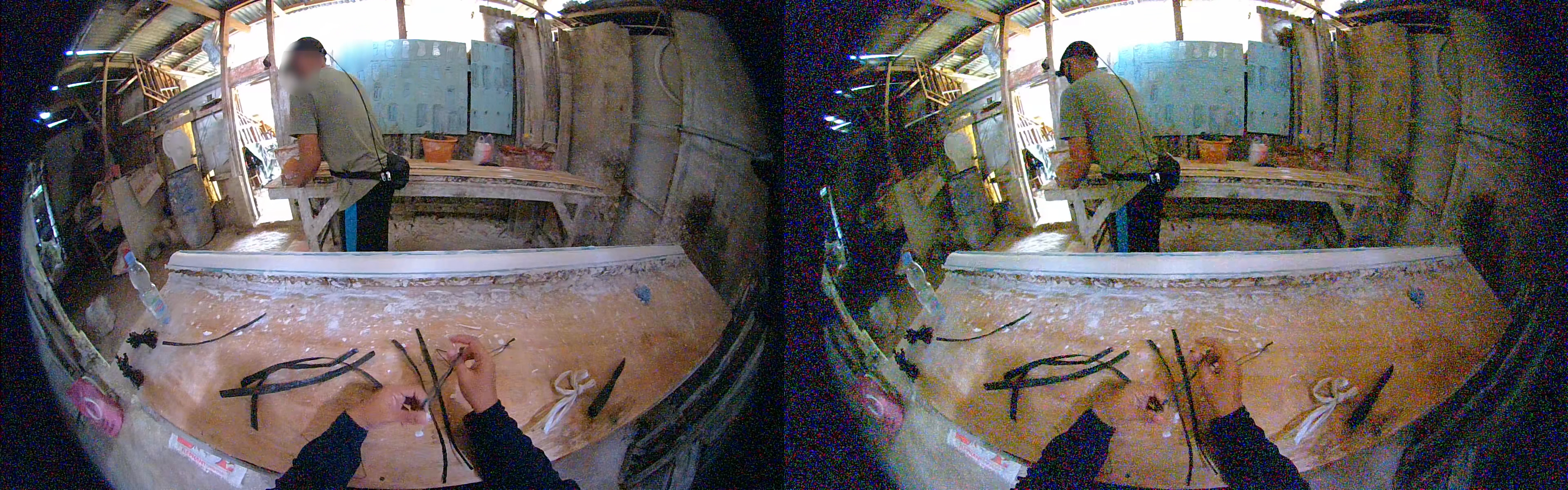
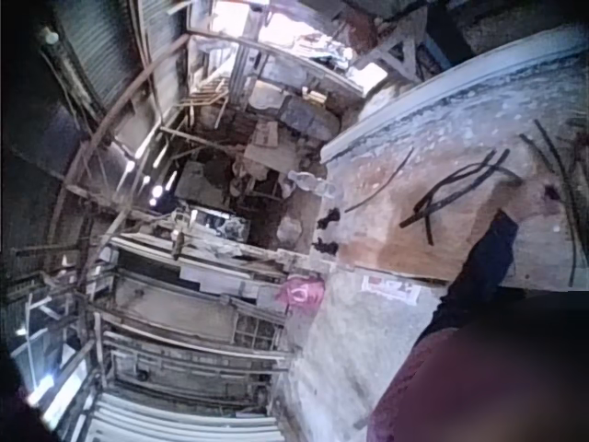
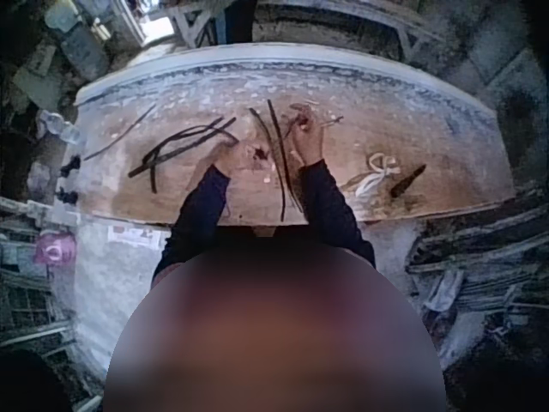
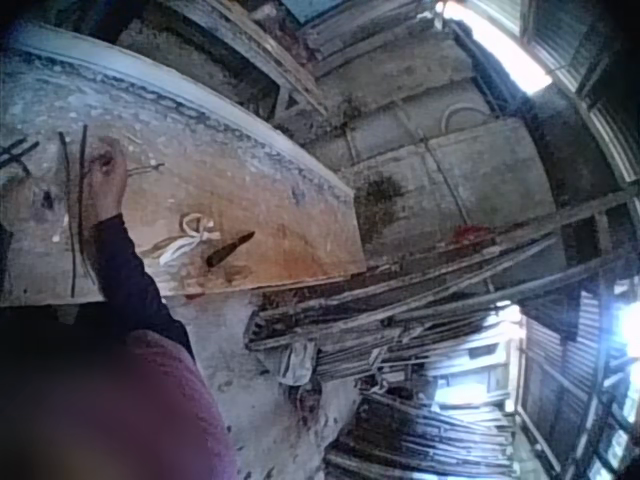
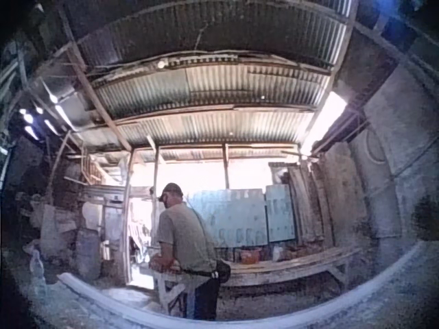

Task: The person repeatedly picks up thin black rubber strips on a wooden workbench, folds and twists them by hand, and places them back down. A second person works at a separate table in the background.

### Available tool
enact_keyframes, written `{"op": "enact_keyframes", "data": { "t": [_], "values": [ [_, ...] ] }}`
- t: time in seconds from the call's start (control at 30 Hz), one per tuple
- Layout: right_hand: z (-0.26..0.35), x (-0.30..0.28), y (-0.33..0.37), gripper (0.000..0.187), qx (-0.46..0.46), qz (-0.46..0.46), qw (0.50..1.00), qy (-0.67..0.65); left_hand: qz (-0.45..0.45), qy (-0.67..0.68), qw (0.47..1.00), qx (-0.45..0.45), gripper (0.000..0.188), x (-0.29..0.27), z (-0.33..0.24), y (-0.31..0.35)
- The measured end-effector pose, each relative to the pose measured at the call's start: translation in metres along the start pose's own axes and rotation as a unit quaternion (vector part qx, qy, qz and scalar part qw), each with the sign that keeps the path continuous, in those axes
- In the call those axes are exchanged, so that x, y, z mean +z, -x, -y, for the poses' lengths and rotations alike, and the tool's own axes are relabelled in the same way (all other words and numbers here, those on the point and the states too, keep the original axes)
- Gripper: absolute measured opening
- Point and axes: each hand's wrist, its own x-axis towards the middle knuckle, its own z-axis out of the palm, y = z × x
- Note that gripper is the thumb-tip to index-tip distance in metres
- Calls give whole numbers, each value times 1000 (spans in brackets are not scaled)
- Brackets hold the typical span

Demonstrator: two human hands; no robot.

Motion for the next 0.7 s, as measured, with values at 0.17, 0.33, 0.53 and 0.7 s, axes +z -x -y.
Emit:
{"op": "enact_keyframes", "data": {
  "t": [0.17, 0.33, 0.53, 0.7],
  "values": [
    [-1, -4, -6, 8, -150, -20, 979, 136, -236, 3, 971, 36, 12, -18, -8, -2],
    [14, 1, 11, 15, -2, 169, 986, -6, -433, -20, 901, -17, 12, -30, -15, 0],
    [22, 18, 24, 21, -88, 482, 868, -80, -515, -52, 855, 40, 14, -31, -9, -3],
    [18, 7, 16, 19, -28, 464, 886, -12, -463, -82, 882, -36, 16, -27, -7, -1]
  ]
}}
